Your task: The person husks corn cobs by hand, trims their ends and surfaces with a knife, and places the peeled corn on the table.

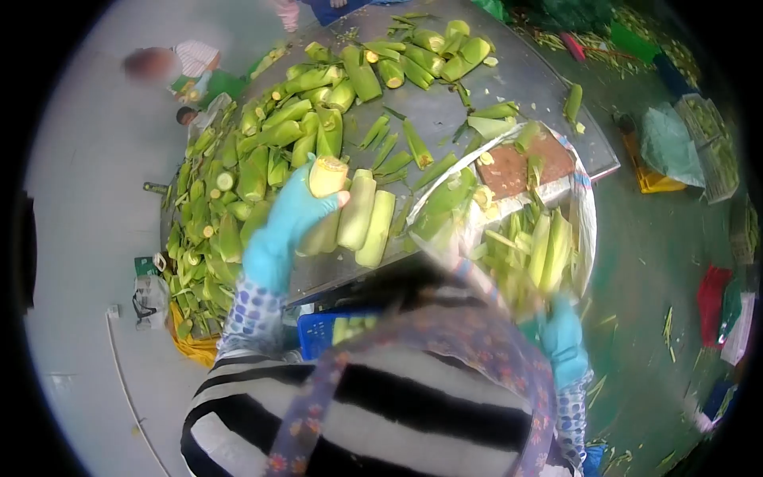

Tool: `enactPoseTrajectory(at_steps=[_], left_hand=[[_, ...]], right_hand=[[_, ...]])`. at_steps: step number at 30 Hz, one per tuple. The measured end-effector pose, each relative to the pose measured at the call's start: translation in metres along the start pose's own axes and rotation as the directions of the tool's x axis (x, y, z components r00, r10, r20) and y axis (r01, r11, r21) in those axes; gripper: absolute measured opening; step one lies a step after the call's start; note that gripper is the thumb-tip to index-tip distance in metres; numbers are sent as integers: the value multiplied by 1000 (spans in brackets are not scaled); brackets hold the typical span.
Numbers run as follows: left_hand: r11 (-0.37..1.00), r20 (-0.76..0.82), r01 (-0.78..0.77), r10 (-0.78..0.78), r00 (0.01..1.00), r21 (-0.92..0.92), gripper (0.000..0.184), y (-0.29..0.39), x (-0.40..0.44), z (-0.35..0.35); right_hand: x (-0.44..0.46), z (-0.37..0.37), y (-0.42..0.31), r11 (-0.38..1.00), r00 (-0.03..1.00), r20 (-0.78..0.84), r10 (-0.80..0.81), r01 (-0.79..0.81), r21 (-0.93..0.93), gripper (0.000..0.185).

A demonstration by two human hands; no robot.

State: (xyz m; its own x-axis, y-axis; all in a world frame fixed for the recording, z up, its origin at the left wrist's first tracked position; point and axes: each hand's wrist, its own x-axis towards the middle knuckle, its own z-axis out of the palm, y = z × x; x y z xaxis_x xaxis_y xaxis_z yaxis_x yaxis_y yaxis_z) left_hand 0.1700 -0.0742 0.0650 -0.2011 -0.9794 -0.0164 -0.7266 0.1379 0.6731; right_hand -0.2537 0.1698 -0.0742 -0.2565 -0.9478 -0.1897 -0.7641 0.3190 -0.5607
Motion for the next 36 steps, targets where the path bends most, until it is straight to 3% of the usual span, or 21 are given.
enactPoseTrajectory(at_steps=[3,5,6,8,9,12,13,16,17,18,20,22,24,25,27,28,30,32,33,35,36], left_hand=[[991,80,128,-131,988,45,67,-17,10,-5],[862,27,21,-41,999,507,70,-41,10,14],[862,19,22,-37,999,506,70,-37,8,16],[835,-9,-140,170,985,533,75,-32,2,16],[902,-69,-109,151,986,418,82,-34,3,13],[890,-160,-84,173,972,449,88,-40,25,-12],[963,-108,64,-37,993,261,89,-36,33,-22],[986,-99,43,-28,995,160,88,-55,77,-16],[983,-13,117,-116,993,142,92,-31,87,-16],[985,-2,105,-106,994,135,92,-35,103,-3],[978,124,-65,41,991,197,90,-47,137,28],[901,387,-232,79,919,367,89,-20,156,42],[861,419,-305,121,900,406,87,-36,180,64],[879,342,-247,104,934,408,85,-41,195,69],[938,130,-122,84,988,324,79,-52,228,73],[944,-13,-19,25,1000,329,75,-67,251,79],[982,-218,182,-169,961,41,66,-117,307,94],[955,-402,292,-250,881,46,60,-162,366,113],[963,-419,230,-153,895,139,58,-165,377,114],[942,-420,275,-174,891,192,60,-150,386,118],[909,-429,333,-204,880,251,62,-139,385,119]], right_hand=[[16,16,12,991,991,-22,-130,129,-45,32],[26,16,4,982,984,-16,-180,178,-62,33],[29,13,0,981,982,-21,-187,185,-63,33],[33,8,-9,991,992,19,-127,128,-45,34],[34,4,-17,994,994,17,-106,106,-27,36],[40,4,-16,992,995,-24,-96,97,84,38],[42,13,-5,991,990,-74,-121,125,49,40],[47,13,-15,1000,1000,-10,-19,19,11,39],[49,17,-15,999,1000,17,-12,12,43,39],[50,21,-19,999,1000,8,0,0,37,39],[54,29,-27,997,995,-50,-81,81,3,39],[56,32,-41,979,1000,0,-10,10,201,41],[57,28,-56,977,997,66,50,-62,206,41],[54,25,-69,976,996,62,63,-74,203,41],[51,19,-93,870,985,72,154,-170,463,42],[51,27,-83,868,985,64,161,-172,465,42],[43,48,-48,972,997,-45,68,-56,228,43],[38,53,-53,941,988,-26,151,-136,311,41],[37,53,-61,944,987,-40,156,-137,301,40],[39,46,-79,977,989,-71,129,-115,179,39],[39,43,-89,943,968,19,250,-248,222,40]])
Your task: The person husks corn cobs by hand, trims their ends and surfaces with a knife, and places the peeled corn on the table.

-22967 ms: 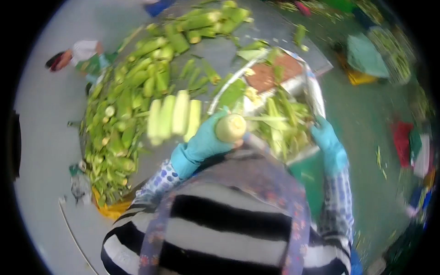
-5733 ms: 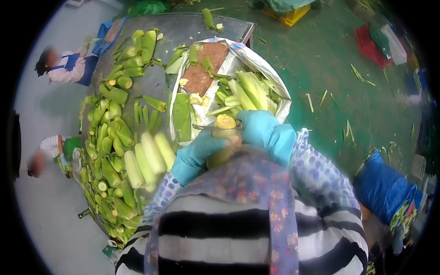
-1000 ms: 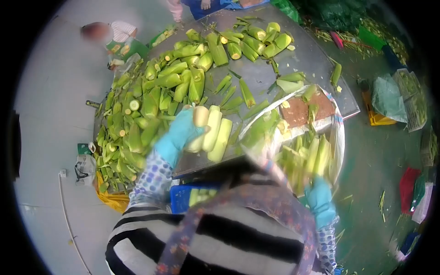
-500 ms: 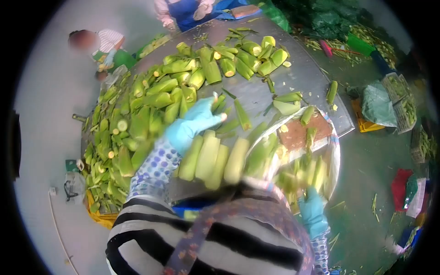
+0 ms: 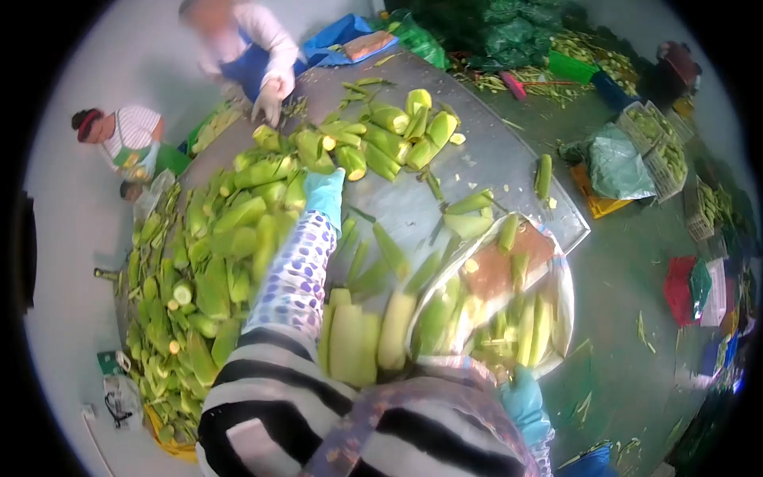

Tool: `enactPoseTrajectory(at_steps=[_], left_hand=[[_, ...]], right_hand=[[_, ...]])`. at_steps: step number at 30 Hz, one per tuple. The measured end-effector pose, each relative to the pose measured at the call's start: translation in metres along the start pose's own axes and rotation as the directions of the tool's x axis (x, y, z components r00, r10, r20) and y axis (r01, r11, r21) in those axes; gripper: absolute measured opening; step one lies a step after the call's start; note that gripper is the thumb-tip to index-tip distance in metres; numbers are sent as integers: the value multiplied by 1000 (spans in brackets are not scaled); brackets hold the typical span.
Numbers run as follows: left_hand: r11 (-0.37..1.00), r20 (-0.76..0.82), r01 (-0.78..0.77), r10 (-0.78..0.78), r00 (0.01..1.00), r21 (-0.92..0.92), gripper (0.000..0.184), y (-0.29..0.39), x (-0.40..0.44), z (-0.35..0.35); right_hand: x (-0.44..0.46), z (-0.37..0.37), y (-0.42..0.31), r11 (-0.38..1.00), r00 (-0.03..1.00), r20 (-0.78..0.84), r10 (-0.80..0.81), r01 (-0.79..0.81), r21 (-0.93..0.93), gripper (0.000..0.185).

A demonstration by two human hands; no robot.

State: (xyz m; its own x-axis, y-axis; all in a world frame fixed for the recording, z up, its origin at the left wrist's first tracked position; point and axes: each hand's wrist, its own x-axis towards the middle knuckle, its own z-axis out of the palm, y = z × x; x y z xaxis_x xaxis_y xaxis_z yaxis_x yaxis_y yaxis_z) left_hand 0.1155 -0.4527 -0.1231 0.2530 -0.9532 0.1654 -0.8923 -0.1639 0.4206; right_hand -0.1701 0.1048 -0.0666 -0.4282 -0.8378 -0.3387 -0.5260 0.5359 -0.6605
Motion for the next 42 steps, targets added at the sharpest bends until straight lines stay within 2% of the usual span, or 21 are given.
enactPoseTrajectory(at_steps=[2,4,6,8,9,10,12,14,15,16,18,20,22,24,27,30,34,36,38,40,42], left_hand=[[996,-32,1,-4,999,-85,68,-5,12,18],[903,-117,97,-159,980,-419,73,-16,19,45],[825,1,173,-204,979,-538,76,8,-2,5],[481,481,544,-259,838,-688,77,3,7,4],[411,656,675,-213,724,-612,74,17,-8,-32],[-14,698,698,15,716,-716,63,16,-19,-27],[-97,754,933,564,339,-347,55,-1,-19,-48],[-179,788,889,412,457,-422,54,42,-76,-96],[-184,673,811,474,568,-555,57,62,-109,-122],[-145,635,836,586,504,-529,60,67,-122,-128],[-228,633,873,613,473,-431,66,94,-166,-157],[-159,606,923,713,352,-350,67,105,-201,-160],[-94,629,948,728,274,-304,63,125,-250,-167],[-63,627,939,729,274,-337,61,132,-294,-157],[-97,719,969,655,233,-225,55,141,-355,-157],[-100,716,988,682,151,-114,50,131,-382,-132],[68,753,979,650,103,-193,48,127,-404,-127],[-55,801,996,592,92,-74,52,134,-412,-139],[-31,817,998,573,61,-52,52,136,-419,-144],[-180,822,984,560,104,-2,49,134,-430,-142],[-166,814,986,572,102,-7,49,137,-434,-147]], right_hand=[[-4,1,-8,997,997,1,-73,73,-24,40],[-11,10,10,993,993,-52,-104,107,46,40],[-18,8,13,997,999,-33,-10,12,78,40],[-20,10,23,991,995,-58,75,-69,111,39],[-18,14,38,995,990,-137,-30,43,95,35],[-15,10,37,999,988,-153,-34,40,32,32],[-3,-1,28,999,992,-124,-36,39,22,31],[16,0,31,978,957,-222,-185,156,-139,31],[24,-7,18,984,966,-197,-169,154,-92,31],[32,-13,-1,988,974,-170,-152,146,-44,32],[52,-22,-32,829,769,-332,-547,554,-82,39],[45,-44,-75,847,820,-212,-531,516,-126,51],[40,-53,-93,732,695,-233,-680,664,-155,58],[34,-58,-99,642,625,-218,-750,767,-10,65],[29,-53,-77,780,779,-24,-626,625,-36,86],[17,-60,-55,747,748,-14,-664,662,-62,92],[1,-64,-38,769,771,1,-636,635,-70,93],[1,-62,-30,737,736,-55,-675,668,-102,92],[1,-64,-30,757,757,-50,-652,647,-91,91],[0,-69,-33,778,781,-68,-621,602,-180,90],[0,-68,-31,779,780,-77,-620,602,-174,90]])
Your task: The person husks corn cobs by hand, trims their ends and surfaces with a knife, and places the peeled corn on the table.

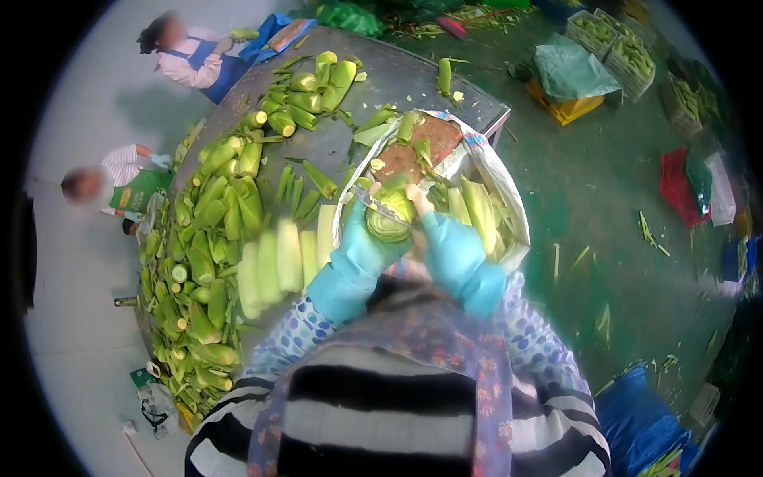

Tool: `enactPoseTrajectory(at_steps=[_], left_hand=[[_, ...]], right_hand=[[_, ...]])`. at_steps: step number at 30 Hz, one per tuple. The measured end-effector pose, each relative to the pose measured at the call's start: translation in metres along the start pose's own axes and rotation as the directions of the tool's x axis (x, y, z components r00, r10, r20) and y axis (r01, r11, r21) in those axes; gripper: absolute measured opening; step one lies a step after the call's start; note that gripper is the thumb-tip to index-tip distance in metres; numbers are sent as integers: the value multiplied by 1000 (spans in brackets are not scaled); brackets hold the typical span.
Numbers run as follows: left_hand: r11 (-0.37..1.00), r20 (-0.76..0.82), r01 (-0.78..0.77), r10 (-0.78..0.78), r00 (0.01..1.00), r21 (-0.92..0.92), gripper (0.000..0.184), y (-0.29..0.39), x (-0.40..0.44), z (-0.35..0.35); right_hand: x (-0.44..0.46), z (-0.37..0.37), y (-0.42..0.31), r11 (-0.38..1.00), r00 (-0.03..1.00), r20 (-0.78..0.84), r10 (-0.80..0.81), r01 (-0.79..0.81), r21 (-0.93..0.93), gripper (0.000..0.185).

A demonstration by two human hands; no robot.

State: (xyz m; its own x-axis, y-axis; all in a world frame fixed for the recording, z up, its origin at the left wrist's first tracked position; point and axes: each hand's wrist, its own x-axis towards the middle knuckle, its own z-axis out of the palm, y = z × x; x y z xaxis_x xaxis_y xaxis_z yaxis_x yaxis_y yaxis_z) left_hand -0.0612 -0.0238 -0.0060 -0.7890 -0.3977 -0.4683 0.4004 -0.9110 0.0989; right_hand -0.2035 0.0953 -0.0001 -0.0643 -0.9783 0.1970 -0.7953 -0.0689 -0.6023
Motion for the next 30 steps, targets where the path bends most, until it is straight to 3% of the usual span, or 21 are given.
enactPoseTrajectory(at_steps=[2,6,8,9,10,11,12,13,14,16,20,21,22,23,24,25,26,27,28,30], left_hand=[[988,-21,-139,140,990,74,51,-9,-5,4],[975,-65,-205,211,975,89,52,-16,-14,9],[942,-249,-198,267,931,270,46,-9,-22,21],[934,-178,-227,282,943,277,46,-3,-25,17],[934,-178,-225,281,943,279,46,5,-32,10],[927,-109,-151,199,974,344,47,12,-43,1],[906,-46,-79,108,993,416,47,17,-55,-5],[862,-16,-103,128,992,496,56,12,-68,-6],[903,-20,26,-19,1000,429,62,19,-85,-8],[920,8,232,-247,969,316,72,30,-108,-6],[935,185,102,-173,967,340,80,34,-116,-29],[975,246,85,-136,960,205,84,29,-112,-30],[995,306,70,-87,948,67,88,24,-107,-29],[997,171,12,-25,985,78,89,16,-105,-21],[997,171,11,-25,985,78,89,14,-96,-25],[949,202,-58,-7,979,311,87,14,-84,-36],[842,240,-124,-7,971,526,84,15,-76,-41],[901,162,-56,-16,987,431,75,12,-82,-32],[900,164,-54,-20,986,433,75,11,-79,-20],[572,213,-159,-28,977,805,69,10,-64,0]], right_hand=[[1,-1,-4,993,1000,-28,6,-3,114,86],[4,0,-11,939,988,-153,-32,82,334,80],[3,-10,-17,831,997,21,73,-72,552,67],[3,-13,-16,781,991,83,102,-131,611,63],[3,-11,-6,966,995,95,10,-34,257,55],[7,-5,3,987,988,141,-69,88,-133,49],[12,-5,32,968,985,75,152,-164,188,47],[16,-5,61,720,926,1,378,-294,629,45],[21,-4,91,413,819,-69,570,-213,886,43],[10,6,142,589,787,-57,615,-410,696,44],[-4,4,148,634,837,102,537,-480,606,50],[-7,7,146,644,831,144,538,-515,566,52],[-5,14,141,648,834,141,534,-511,565,52],[2,22,124,734,907,-98,409,-263,626,50],[9,16,87,594,922,-4,387,-246,766,48],[15,11,50,426,928,90,361,-250,870,47],[23,-3,18,195,891,305,338,-383,903,44],[30,-17,-15,-31,810,505,298,-521,853,41],[35,-13,-19,-70,802,533,268,-535,842,37],[38,-3,-8,-10,820,502,276,-520,854,29]])
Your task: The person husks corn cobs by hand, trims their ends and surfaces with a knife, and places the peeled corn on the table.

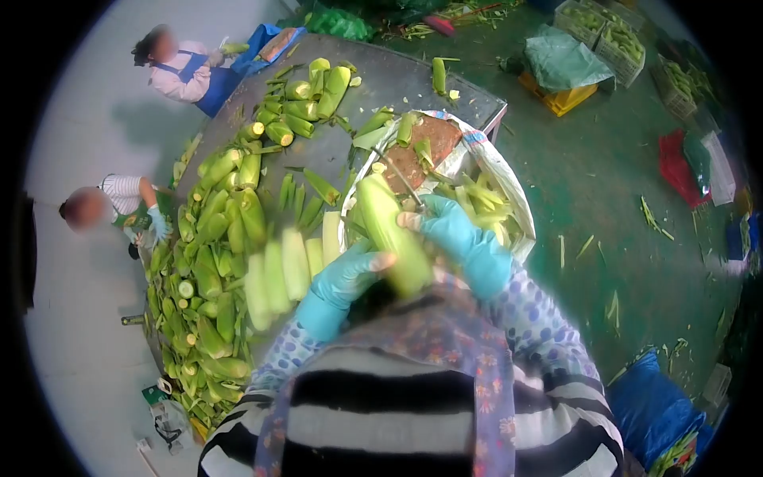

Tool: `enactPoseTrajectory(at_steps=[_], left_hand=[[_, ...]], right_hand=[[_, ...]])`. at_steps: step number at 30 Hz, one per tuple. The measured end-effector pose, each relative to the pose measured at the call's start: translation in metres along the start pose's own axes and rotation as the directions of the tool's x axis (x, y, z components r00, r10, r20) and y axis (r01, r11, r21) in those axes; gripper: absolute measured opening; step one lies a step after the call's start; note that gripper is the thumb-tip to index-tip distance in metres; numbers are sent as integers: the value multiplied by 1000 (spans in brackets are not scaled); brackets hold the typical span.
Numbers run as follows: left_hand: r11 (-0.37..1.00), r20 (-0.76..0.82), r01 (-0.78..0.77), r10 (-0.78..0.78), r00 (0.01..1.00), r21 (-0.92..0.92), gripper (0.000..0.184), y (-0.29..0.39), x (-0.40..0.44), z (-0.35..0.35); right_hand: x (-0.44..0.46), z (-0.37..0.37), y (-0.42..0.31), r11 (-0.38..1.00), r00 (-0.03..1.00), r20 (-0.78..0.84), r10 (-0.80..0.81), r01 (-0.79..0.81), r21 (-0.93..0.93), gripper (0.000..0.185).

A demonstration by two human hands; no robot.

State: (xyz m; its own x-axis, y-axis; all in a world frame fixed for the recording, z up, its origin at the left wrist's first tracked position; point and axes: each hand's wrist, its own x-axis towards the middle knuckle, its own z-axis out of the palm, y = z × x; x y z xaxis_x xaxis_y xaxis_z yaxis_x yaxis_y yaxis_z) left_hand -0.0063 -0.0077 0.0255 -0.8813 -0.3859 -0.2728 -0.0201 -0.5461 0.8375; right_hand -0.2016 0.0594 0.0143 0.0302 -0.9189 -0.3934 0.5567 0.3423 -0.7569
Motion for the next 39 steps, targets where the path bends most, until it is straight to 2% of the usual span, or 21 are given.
enactPoseTrajectory(at_steps=[1,2,3,5,6,8,9,11,12,14,15,16,18,20,22,24,26,30,32,36,39], left_hand=[[995,-29,93,-94,995,-34,60,1,3,-2],[995,-29,93,-94,995,-35,60,-5,7,-6],[998,-130,54,-49,990,38,56,-13,13,-8],[988,-253,41,-3,967,147,48,-20,15,-9],[988,-253,42,-3,967,147,48,-25,17,-13],[959,-307,52,38,951,279,46,-35,24,-20],[959,-306,52,38,951,279,46,-35,25,-19],[994,-341,49,-14,940,94,51,-32,23,-11],[994,-337,51,-15,941,98,51,-29,22,-7],[963,-234,47,17,972,265,52,-26,16,0],[964,-244,53,12,970,260,52,-28,13,-1],[975,-245,48,7,969,215,54,-27,15,-4],[992,-247,35,-5,969,117,57,-29,20,-8],[991,-233,10,21,972,130,58,-35,23,-14],[976,-268,66,-8,963,208,59,-32,25,-10],[987,-256,27,16,966,161,58,-27,22,-2],[993,-244,-12,40,969,114,58,-26,23,-1],[981,-230,33,12,973,191,55,-28,21,-1],[965,-233,48,14,972,258,52,-28,21,1],[934,-332,45,81,940,354,48,-34,20,3],[943,-320,47,64,945,330,47,-38,21,-3]], right_hand=[[3,-4,1,998,1000,-15,12,-13,-62,25],[4,-6,1,981,997,-39,60,-66,-184,23],[5,-7,4,981,997,-39,60,-66,-184,23],[7,-12,17,918,994,-36,-100,78,-388,22],[14,-18,29,919,994,-36,-99,78,-388,22],[26,-32,48,522,834,104,-542,431,-735,24],[27,-34,50,522,834,103,-542,431,-736,24],[24,-35,51,550,882,-30,-471,266,-791,29],[27,-39,50,551,879,-35,-475,267,-791,29],[34,-50,46,926,945,-290,-150,31,-377,24],[11,-45,29,940,985,-139,-103,51,-337,35],[-1,-36,17,940,985,-139,-103,51,-337,35],[-16,-25,3,935,945,81,-317,326,-140,49],[-15,-24,3,952,963,71,-260,268,-151,60],[-11,-17,9,951,982,23,-188,188,-247,52],[-7,-18,11,942,991,-5,-136,128,-311,48],[-6,-22,11,992,997,67,-36,44,-122,44],[-3,-30,17,966,997,52,-55,66,-248,39],[5,-35,27,890,989,-22,-149,124,-438,32],[7,-34,31,892,992,-89,-95,45,-449,27],[15,-36,36,835,969,-69,-235,165,-525,27]])
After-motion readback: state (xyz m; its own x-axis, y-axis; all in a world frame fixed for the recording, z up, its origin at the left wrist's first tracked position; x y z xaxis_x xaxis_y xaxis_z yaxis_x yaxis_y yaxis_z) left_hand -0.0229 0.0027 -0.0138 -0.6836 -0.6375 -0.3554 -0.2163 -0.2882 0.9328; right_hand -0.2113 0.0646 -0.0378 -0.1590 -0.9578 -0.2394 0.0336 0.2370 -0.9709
